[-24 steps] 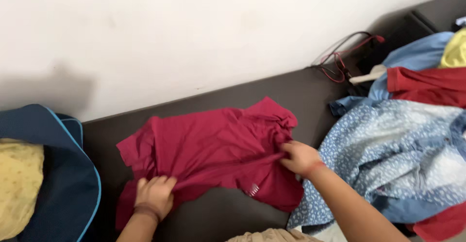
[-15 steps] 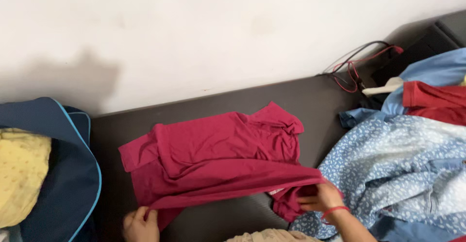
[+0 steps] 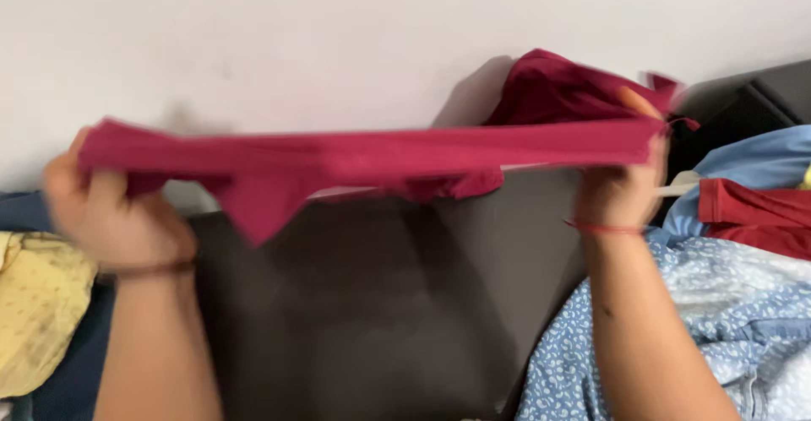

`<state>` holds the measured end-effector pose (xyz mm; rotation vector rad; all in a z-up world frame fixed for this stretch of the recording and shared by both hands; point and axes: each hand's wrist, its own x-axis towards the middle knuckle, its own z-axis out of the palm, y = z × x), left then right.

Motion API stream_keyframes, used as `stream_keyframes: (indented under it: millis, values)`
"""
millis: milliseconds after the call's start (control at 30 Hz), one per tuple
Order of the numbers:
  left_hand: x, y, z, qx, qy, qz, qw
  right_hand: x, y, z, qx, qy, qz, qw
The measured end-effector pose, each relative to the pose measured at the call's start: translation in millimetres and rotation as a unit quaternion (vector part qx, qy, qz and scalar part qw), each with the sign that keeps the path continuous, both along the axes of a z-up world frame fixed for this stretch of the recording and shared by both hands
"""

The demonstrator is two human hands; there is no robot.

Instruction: The person folds several items of clothing including a maroon t-shirt, a blue patterned shirt, a red polo shirt, a yellow graphic t-shirt, and a light-blue garment by hand on a dark surface and places each one into a blue bag.

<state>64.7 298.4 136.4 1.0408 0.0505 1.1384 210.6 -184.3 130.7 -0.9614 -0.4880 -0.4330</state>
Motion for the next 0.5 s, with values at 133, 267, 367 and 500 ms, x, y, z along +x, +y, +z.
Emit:
stream_keyframes:
  millis: [133,267,367,500]
  values:
    - [-79,-16,-47,0.084,0.137,0.021,0.987,-46,-73,-29,-0.003,0.023,0.113,0.993]
    - [-146,-7,-138,0.286,0.449,0.089,0.842,-82,-138,-101,-0.064,0.213,0.180,0.958]
    - [-177,8,-216,0.293,0.641,0.009,0.710,-97,-157,-145,-0.400,0.289,0.131,0.860]
    - [-195,20,-284,0.533,0.747,-0.132,0.375,-127,-150,-178,-0.698,0.369,0.118,0.603]
